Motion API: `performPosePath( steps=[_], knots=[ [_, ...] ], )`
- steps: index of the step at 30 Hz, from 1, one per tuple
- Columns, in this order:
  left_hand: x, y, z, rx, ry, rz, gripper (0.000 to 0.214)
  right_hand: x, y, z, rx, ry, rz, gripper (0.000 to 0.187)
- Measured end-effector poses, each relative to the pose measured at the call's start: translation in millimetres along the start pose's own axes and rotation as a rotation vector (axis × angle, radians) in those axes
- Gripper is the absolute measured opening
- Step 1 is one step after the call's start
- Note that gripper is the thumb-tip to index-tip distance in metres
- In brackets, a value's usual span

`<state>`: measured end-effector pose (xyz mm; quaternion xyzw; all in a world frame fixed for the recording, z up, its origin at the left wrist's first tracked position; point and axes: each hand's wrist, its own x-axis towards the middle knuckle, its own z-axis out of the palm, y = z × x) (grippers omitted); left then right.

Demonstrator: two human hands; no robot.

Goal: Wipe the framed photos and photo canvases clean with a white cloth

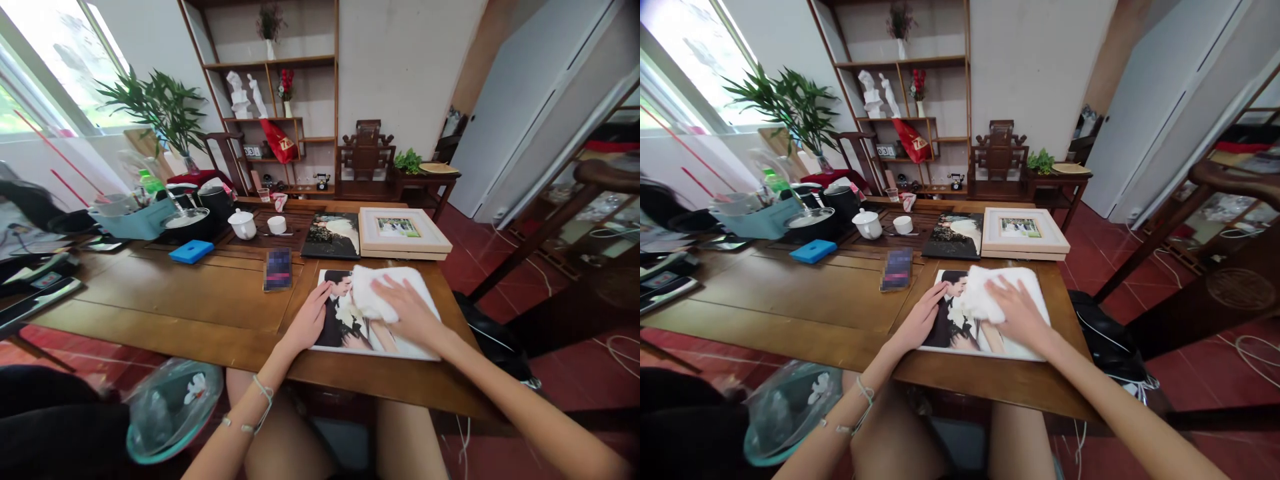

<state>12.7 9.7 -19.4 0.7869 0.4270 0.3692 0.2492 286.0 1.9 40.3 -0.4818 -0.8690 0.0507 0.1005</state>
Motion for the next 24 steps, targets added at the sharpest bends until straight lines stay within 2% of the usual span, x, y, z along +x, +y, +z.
performPosePath(
  steps=[3, 5, 7, 11, 14, 17, 21, 24],
  knots=[
    [-0.1, -0.9, 2.1, -0.002, 0.010, -0.007, 0.050, 7.5, 24.4, -3.1, -0.039, 0.075, 0.140, 0.068],
    [-0.3, -1.7, 3.1, -0.003, 0.010, -0.010, 0.050, -3.8, 21.0, -2.7, -0.055, 0.061, 0.149, 0.069],
    [-0.4, -2.4, 3.8, -0.001, 0.019, -0.005, 0.050, -26.0, 2.0, -0.6, -0.049, 0.009, 0.071, 0.075],
    [0.3, -2.4, 3.2, 0.009, 0.019, 0.008, 0.050, -70.7, -51.3, 3.1, 0.022, -0.142, -0.199, 0.099],
    [1.2, -0.9, 1.4, 0.017, -0.008, 0.001, 0.052, -70.5, -65.5, 1.3, 0.088, -0.207, -0.312, 0.098],
    [1.6, 0.2, 0.5, 0.028, -0.019, -0.010, 0.052, -37.7, -44.1, -1.1, 0.077, -0.161, -0.257, 0.088],
    [1.3, -1.0, 1.9, 0.023, 0.004, -0.007, 0.051, 10.5, 5.9, -2.1, 0.022, 0.024, -0.054, 0.067],
    [0.9, -2.3, 2.9, 0.006, 0.015, -0.009, 0.051, 15.4, 23.3, -2.1, -0.043, 0.076, 0.084, 0.061]
  ],
)
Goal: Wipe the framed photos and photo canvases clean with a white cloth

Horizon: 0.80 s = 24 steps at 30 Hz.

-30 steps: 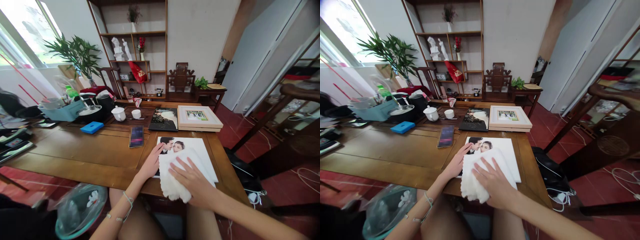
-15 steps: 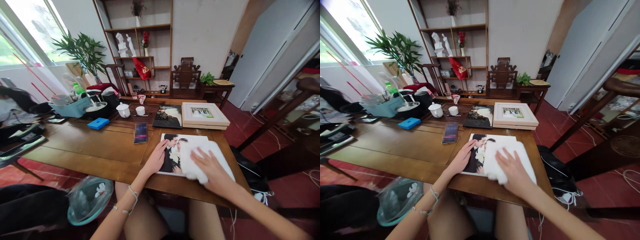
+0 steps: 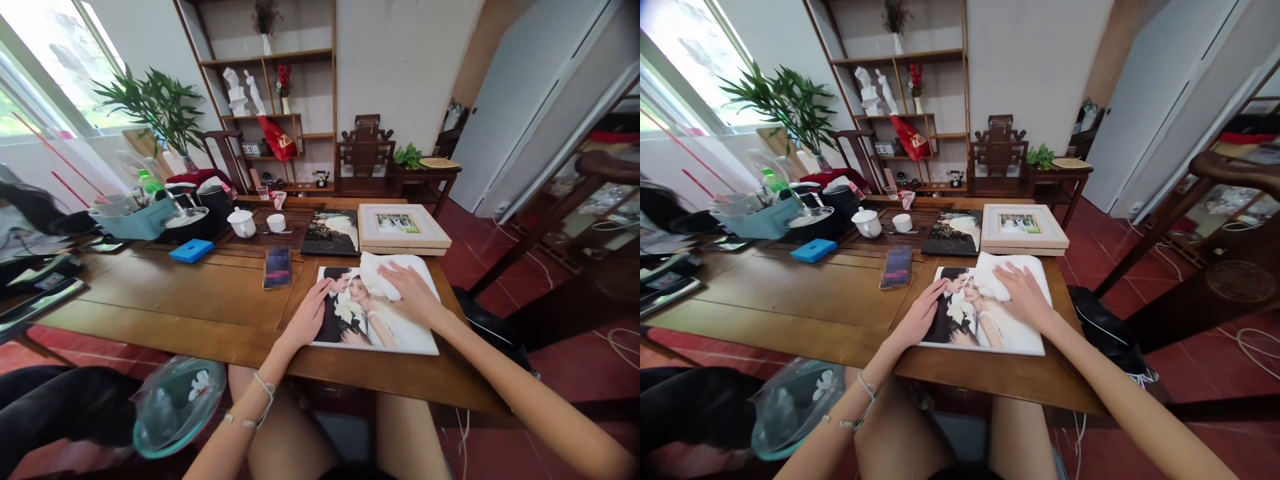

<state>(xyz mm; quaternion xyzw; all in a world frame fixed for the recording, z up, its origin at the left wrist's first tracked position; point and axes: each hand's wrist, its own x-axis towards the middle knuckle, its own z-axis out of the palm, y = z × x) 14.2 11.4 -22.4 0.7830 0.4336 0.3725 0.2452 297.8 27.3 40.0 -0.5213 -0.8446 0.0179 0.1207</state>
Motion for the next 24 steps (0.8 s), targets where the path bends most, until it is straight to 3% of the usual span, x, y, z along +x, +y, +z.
performPosePath(
  steps=[4, 7, 10, 13, 17, 19, 21, 24],
  knots=[
    [0.2, -0.6, -0.5, -0.003, -0.008, -0.003, 0.051, -49.1, -28.1, 2.2, -0.128, -0.084, 0.134, 0.070],
    [1.0, -0.4, -1.2, 0.007, -0.015, 0.002, 0.051, -97.5, -71.8, 0.7, -0.088, -0.216, -0.023, 0.087],
    [1.1, 0.5, -1.9, 0.007, -0.020, 0.001, 0.051, -111.9, -99.5, -8.6, 0.046, -0.313, -0.189, 0.086],
    [0.0, 1.4, -2.4, 0.005, -0.027, -0.012, 0.051, -80.5, -88.1, -16.3, 0.130, -0.292, -0.205, 0.077],
    [-0.9, 1.6, -2.1, 0.009, -0.015, -0.014, 0.050, -16.5, -30.1, -12.8, 0.050, -0.141, -0.108, 0.070],
    [-0.3, 1.7, -2.1, 0.003, -0.010, -0.023, 0.050, -0.4, -5.8, -9.0, -0.023, -0.079, -0.051, 0.072],
    [0.3, 2.0, -2.5, 0.005, -0.025, -0.032, 0.050, -3.3, 2.0, -6.3, -0.089, -0.074, 0.003, 0.072],
    [0.5, 2.4, -3.6, 0.020, -0.058, -0.032, 0.051, -39.6, -20.1, -4.2, -0.179, -0.148, 0.042, 0.076]
  ],
)
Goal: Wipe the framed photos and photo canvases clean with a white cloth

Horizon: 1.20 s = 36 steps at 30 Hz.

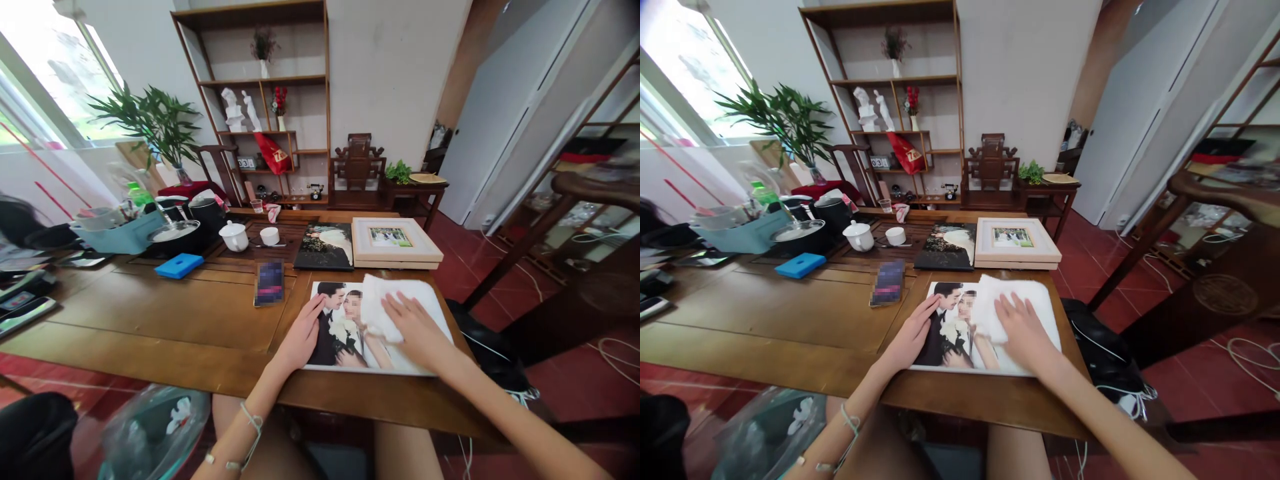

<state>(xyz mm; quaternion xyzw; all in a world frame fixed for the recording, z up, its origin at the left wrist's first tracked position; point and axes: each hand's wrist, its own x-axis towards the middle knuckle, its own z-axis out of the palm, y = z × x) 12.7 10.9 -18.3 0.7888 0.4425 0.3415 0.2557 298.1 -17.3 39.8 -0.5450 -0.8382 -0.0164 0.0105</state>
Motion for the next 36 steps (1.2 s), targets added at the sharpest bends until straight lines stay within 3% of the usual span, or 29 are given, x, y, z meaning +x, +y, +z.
performPosePath(
  steps=[2, 4, 6, 8, 11, 14, 17, 20, 24, 27, 31, 36],
  knots=[
    [-0.6, -0.1, -0.3, 0.005, -0.003, 0.007, 0.051, -35.3, -24.7, -0.3, -0.037, -0.014, -0.025, 0.081],
    [-1.2, -0.7, 0.0, 0.007, 0.007, 0.016, 0.050, -64.5, -45.5, -4.4, -0.008, -0.044, -0.154, 0.085],
    [-1.6, -1.7, 0.8, 0.011, 0.021, 0.027, 0.050, -75.6, -54.3, -11.5, 0.055, -0.071, -0.259, 0.084],
    [-1.5, -2.9, 1.8, 0.018, 0.029, 0.031, 0.050, -64.2, -48.4, -17.5, 0.118, -0.071, -0.293, 0.078],
    [-0.8, -3.8, 2.4, 0.030, 0.029, 0.028, 0.050, -18.6, -17.0, -14.6, 0.173, 0.016, -0.276, 0.068],
    [0.1, -3.1, 1.2, 0.030, 0.019, 0.030, 0.050, 24.4, 22.6, 0.9, 0.219, 0.152, -0.208, 0.074],
    [0.9, -2.6, -0.1, 0.033, 0.004, 0.039, 0.051, 35.2, 41.8, 12.5, 0.192, 0.142, -0.125, 0.077],
    [1.1, -3.4, 0.3, 0.042, 0.001, 0.047, 0.051, 10.5, 25.9, 11.8, 0.158, 0.083, -0.158, 0.078],
    [0.8, -4.8, 2.6, 0.044, 0.013, 0.050, 0.050, -43.7, -21.1, 3.1, 0.143, 0.006, -0.342, 0.098],
    [0.4, -4.8, 3.1, 0.041, 0.011, 0.061, 0.050, -61.1, -36.1, -0.8, 0.182, -0.051, -0.476, 0.105],
    [-0.2, -3.5, 1.5, 0.045, -0.008, 0.053, 0.051, -26.3, -9.0, 0.4, 0.246, -0.031, -0.465, 0.091],
    [-0.1, -1.2, -1.1, 0.047, -0.022, 0.069, 0.050, 50.2, 41.2, 5.8, 0.293, 0.095, -0.233, 0.076]
  ],
)
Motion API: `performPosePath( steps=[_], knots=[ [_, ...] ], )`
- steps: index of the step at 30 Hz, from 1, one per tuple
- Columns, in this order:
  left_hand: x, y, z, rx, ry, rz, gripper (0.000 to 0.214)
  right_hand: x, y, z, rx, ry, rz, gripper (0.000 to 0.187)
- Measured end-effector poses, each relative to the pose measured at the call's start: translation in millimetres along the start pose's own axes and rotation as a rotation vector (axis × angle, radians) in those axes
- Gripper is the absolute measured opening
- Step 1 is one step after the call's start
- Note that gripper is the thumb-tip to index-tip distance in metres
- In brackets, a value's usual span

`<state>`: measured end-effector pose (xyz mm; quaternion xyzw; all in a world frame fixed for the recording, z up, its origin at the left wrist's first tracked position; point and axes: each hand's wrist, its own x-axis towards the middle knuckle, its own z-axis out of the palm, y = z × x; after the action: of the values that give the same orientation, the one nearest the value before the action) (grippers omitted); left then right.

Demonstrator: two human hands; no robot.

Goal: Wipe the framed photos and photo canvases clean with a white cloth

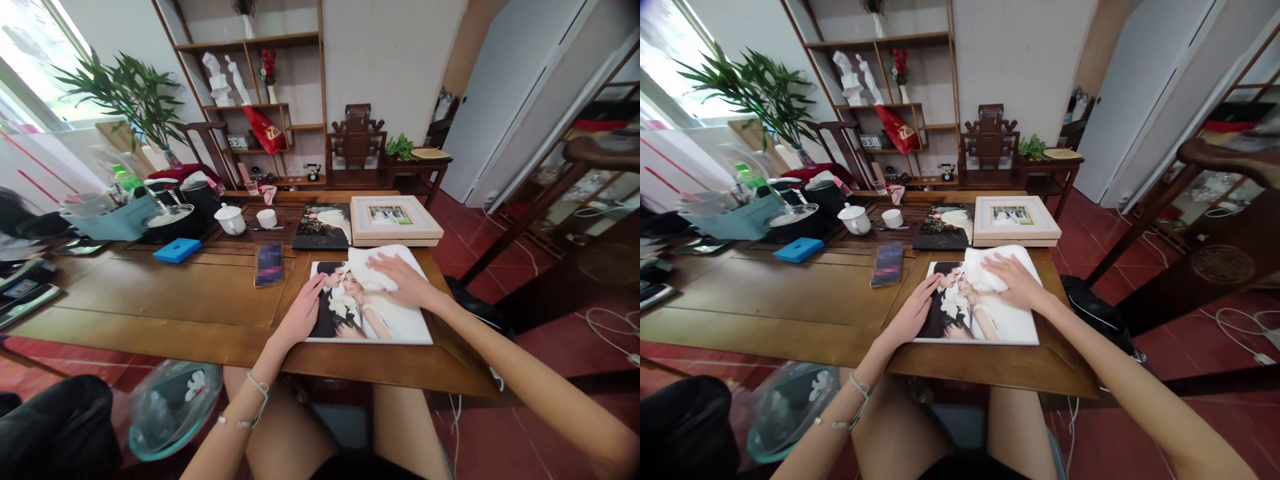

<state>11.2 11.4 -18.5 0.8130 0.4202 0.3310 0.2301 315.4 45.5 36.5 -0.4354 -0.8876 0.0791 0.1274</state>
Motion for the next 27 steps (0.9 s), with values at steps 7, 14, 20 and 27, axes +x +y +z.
performPosePath(
  steps=[7, 14, 20, 27],
  knots=[
    [0.5, -1.3, 0.7, -0.006, -0.002, 0.007, 0.051, -25.0, -31.1, 4.5, -0.089, -0.008, 0.014, 0.080],
    [-0.1, 0.7, 0.8, 0.002, -0.002, 0.005, 0.051, -92.0, -106.0, 13.3, -0.064, -0.181, -0.226, 0.105],
    [-0.9, -0.2, -1.1, 0.002, -0.004, 0.019, 0.050, -25.1, -57.7, 7.2, -0.059, -0.071, -0.063, 0.077],
    [0.4, 0.3, -0.3, 0.001, -0.001, 0.000, 0.051, 3.8, -33.2, 2.0, -0.091, -0.008, 0.161, 0.065]
  ],
)
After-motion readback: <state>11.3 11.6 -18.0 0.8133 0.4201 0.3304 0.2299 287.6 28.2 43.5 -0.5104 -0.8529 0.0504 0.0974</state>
